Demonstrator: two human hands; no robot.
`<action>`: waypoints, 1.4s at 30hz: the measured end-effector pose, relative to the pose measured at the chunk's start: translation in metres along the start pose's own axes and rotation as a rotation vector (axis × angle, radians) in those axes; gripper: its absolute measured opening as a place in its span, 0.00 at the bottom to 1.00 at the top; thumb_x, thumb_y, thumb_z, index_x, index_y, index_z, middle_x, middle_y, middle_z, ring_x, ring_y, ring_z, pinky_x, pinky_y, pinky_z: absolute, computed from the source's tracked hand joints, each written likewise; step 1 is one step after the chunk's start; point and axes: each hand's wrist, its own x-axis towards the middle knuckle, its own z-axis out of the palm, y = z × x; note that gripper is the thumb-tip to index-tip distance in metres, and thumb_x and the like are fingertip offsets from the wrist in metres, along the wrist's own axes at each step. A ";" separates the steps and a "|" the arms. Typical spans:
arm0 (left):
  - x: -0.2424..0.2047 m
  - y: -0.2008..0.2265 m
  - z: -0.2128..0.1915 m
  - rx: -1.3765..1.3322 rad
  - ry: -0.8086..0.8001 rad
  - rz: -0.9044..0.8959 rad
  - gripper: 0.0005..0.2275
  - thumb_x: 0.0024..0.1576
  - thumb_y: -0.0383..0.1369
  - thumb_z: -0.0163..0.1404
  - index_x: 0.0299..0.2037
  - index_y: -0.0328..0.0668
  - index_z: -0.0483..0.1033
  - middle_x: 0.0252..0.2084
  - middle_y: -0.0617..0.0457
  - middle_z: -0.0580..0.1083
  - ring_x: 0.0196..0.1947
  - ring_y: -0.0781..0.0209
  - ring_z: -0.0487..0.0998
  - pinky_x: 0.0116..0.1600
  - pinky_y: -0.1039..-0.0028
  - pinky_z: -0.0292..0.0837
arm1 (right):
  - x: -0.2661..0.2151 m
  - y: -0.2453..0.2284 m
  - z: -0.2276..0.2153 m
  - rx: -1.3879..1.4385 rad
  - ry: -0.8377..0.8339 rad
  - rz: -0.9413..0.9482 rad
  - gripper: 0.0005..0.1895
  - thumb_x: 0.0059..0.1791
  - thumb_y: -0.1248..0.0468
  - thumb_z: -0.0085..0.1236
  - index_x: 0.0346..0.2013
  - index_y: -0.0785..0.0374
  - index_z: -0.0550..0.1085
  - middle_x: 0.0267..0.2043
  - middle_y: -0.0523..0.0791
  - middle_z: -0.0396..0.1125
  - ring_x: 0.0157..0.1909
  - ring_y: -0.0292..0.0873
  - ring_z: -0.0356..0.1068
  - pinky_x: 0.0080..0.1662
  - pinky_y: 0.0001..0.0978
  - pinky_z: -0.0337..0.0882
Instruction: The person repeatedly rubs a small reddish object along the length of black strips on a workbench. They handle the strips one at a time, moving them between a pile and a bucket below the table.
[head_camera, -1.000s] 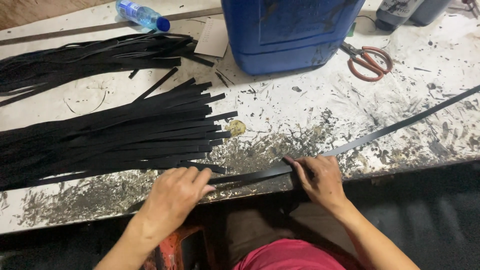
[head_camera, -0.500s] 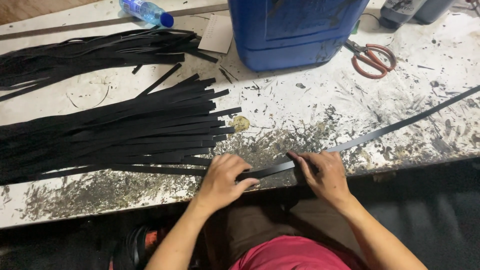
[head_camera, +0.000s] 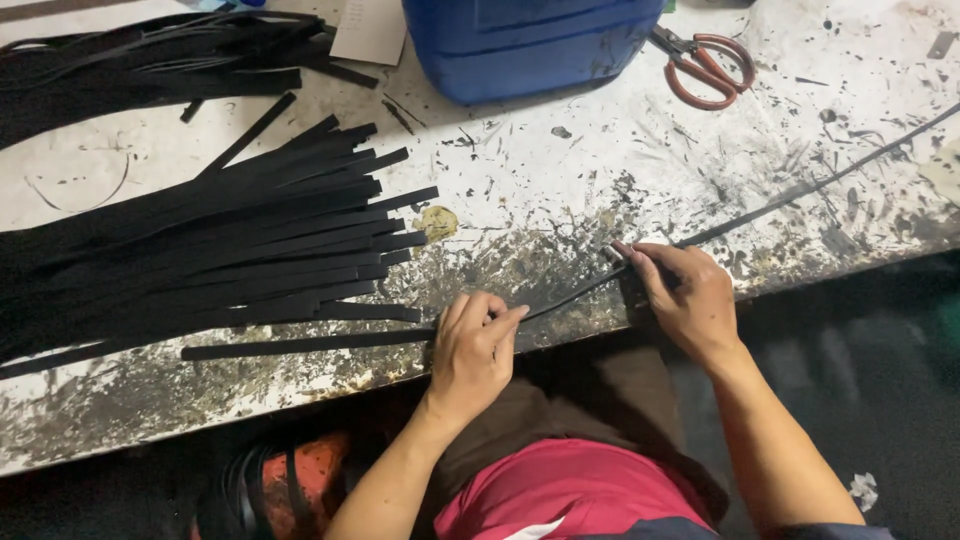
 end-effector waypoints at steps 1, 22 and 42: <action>0.000 0.002 0.002 0.020 0.021 0.014 0.06 0.56 0.28 0.55 0.41 0.47 0.84 0.34 0.53 0.71 0.33 0.52 0.72 0.38 0.65 0.67 | 0.001 -0.002 -0.006 0.033 -0.006 0.008 0.09 0.56 0.52 0.59 0.44 0.48 0.83 0.27 0.51 0.71 0.36 0.56 0.74 0.44 0.44 0.72; 0.013 0.030 0.013 0.064 0.142 0.078 0.02 0.56 0.29 0.60 0.33 0.42 0.82 0.28 0.54 0.68 0.26 0.52 0.72 0.32 0.66 0.69 | -0.017 -0.014 0.016 0.052 0.244 -0.331 0.03 0.51 0.66 0.63 0.38 0.59 0.82 0.25 0.45 0.72 0.28 0.49 0.69 0.36 0.39 0.68; 0.016 0.032 0.012 0.051 0.126 0.071 0.03 0.55 0.29 0.60 0.29 0.43 0.80 0.27 0.55 0.68 0.25 0.53 0.73 0.31 0.67 0.69 | -0.027 -0.021 0.030 0.081 0.330 -0.457 0.06 0.51 0.65 0.59 0.41 0.57 0.82 0.25 0.43 0.70 0.26 0.47 0.67 0.34 0.38 0.66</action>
